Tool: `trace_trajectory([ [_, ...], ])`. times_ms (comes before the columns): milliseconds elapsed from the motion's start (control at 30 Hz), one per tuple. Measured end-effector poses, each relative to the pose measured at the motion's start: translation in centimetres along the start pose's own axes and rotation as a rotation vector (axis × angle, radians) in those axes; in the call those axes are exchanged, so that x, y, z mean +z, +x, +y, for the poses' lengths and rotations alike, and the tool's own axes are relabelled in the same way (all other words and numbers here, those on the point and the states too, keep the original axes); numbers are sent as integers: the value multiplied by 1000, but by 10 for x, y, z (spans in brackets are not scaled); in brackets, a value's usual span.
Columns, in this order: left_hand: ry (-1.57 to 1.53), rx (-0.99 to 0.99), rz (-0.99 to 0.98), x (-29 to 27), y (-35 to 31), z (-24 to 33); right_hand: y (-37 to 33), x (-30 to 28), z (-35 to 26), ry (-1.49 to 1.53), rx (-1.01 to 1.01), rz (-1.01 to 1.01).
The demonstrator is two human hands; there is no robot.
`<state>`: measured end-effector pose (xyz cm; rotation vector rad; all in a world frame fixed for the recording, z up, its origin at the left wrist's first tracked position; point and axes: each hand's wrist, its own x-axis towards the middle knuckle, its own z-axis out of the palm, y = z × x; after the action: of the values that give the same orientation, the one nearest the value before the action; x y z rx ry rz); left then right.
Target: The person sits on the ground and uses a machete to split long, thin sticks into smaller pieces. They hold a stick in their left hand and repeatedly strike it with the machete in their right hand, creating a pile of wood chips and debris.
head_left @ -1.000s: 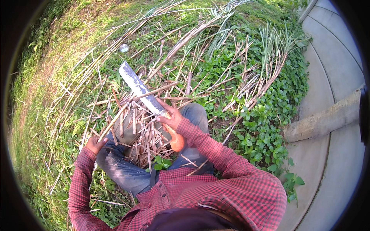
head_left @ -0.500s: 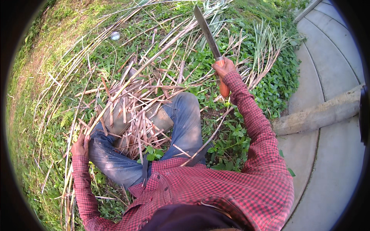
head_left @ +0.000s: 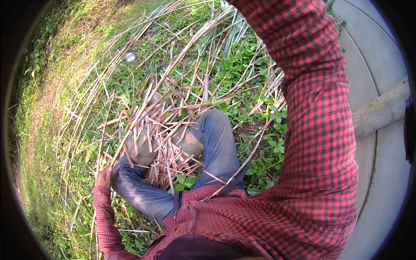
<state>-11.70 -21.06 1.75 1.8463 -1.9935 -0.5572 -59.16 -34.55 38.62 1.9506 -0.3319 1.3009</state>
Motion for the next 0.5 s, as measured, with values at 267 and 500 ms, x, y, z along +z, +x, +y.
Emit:
trace_trajectory([
  [267,-24,-65,-65,-88,2,-22,-452,-104,-3,-295,1382,-1671],
  [500,60,-59,-6,-28,9,21,-498,-167,-149,-262,2124,-901],
])
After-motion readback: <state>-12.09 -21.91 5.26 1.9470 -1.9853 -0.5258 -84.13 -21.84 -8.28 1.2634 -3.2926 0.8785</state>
